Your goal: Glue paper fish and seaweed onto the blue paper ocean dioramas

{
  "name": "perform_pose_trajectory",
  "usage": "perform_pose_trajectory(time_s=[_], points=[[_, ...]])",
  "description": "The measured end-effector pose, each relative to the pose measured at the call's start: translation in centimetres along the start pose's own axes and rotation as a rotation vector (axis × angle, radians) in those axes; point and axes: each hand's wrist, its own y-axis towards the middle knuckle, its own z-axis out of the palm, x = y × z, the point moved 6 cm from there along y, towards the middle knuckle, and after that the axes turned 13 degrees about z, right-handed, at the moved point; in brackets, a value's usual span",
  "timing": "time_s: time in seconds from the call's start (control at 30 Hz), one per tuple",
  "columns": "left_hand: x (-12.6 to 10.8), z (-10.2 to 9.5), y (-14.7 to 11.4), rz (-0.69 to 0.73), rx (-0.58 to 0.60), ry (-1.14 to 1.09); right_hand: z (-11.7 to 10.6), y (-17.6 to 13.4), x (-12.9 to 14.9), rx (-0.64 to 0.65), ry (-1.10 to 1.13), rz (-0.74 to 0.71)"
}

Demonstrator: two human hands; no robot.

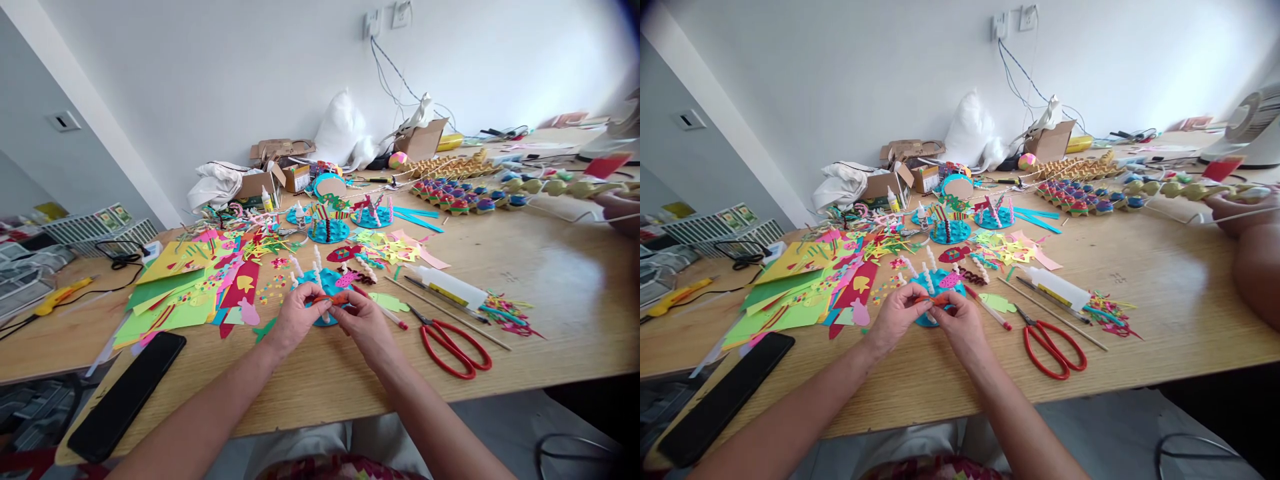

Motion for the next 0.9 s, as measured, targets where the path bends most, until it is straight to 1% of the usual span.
perform_pose_trajectory(time_s=[0.47, 0.63, 0.9], points=[[-0.04, -0.28, 0.01, -0.013, -0.027, 0.035, 0.12, 0.11, -0.40, 0.006, 0.001, 0.014], [0.01, -0.04, 0.07, -0.006, 0.002, 0.054, 0.11, 0.24, -0.61, 0.013, 0.019, 0.023], [-0.40, -0.26, 0.06, 0.103, 0.043, 0.159, 0.15, 0.20, -0.54, 0.031, 0.058, 0.002]])
